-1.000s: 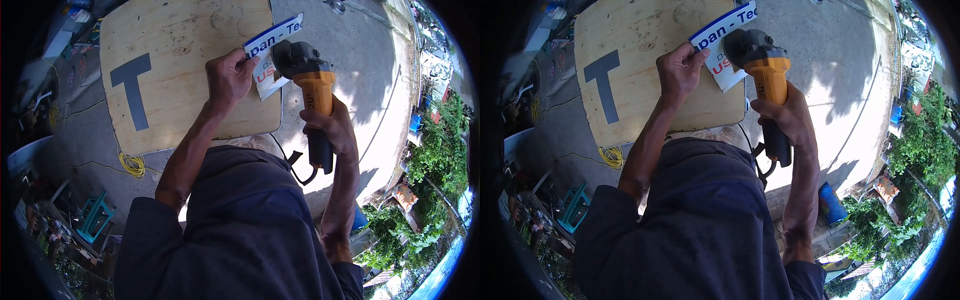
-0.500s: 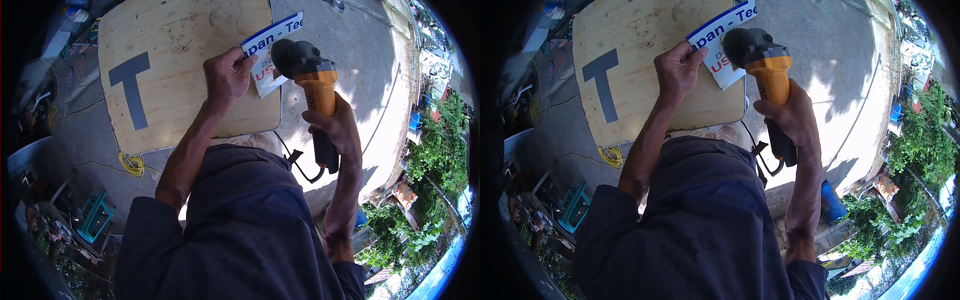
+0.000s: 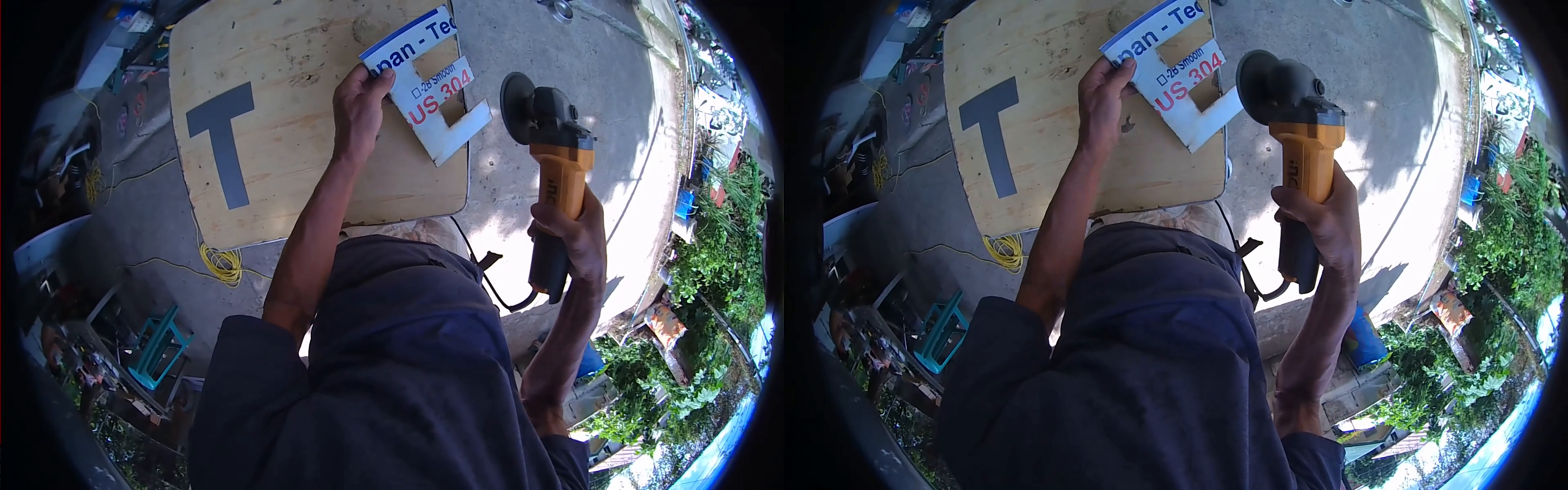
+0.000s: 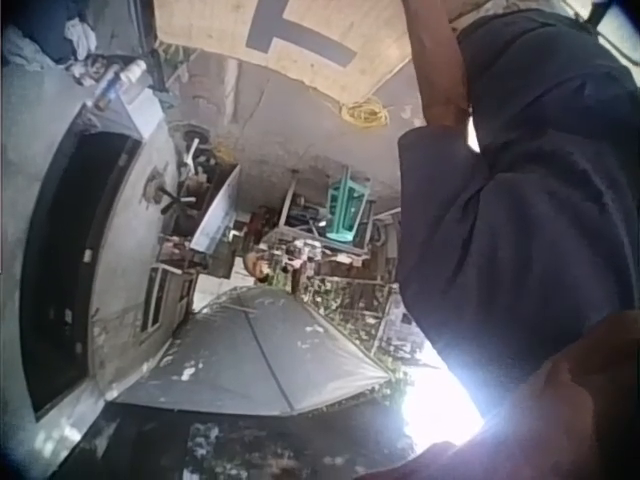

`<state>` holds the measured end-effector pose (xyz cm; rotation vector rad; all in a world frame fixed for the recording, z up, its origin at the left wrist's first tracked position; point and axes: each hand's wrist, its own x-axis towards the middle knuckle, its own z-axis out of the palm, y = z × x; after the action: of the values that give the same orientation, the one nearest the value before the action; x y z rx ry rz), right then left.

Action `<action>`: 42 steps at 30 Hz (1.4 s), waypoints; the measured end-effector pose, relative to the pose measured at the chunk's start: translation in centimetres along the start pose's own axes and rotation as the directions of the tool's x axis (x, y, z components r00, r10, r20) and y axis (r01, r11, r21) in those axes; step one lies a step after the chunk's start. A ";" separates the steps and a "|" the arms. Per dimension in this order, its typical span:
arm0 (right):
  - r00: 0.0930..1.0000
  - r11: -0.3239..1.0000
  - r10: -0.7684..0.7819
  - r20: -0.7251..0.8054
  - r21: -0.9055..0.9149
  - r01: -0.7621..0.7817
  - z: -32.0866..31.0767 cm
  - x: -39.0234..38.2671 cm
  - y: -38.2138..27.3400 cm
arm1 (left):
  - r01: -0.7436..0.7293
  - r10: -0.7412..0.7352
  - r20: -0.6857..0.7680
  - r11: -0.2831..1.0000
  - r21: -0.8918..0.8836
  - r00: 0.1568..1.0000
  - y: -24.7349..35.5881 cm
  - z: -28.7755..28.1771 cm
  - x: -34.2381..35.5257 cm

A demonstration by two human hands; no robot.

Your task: Cutting and trimming a metal letter 'E' sign using an angle grinder.

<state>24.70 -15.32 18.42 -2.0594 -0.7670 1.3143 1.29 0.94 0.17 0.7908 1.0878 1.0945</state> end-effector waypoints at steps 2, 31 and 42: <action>0.998 0.998 0.000 -0.058 0.059 0.004 -0.6 -0.6 0.7 | 0.068 -0.070 -0.018 0.990 -0.125 0.997 -1.2 -0.2 1.1; 0.985 0.981 0.125 -0.117 0.162 -0.105 -1.6 -2.0 7.1 | 0.027 -0.047 -0.117 0.986 -0.165 0.992 -5.7 -0.2 3.4; 0.981 0.977 0.172 -0.094 0.145 -0.158 -1.3 -1.4 7.2 | 0.089 -0.090 -0.190 0.996 -0.014 0.978 -4.8 -0.7 3.5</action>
<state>26.53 -21.35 14.51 -2.0995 -0.4540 1.2953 2.25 2.90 -5.43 0.6354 1.2687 1.1121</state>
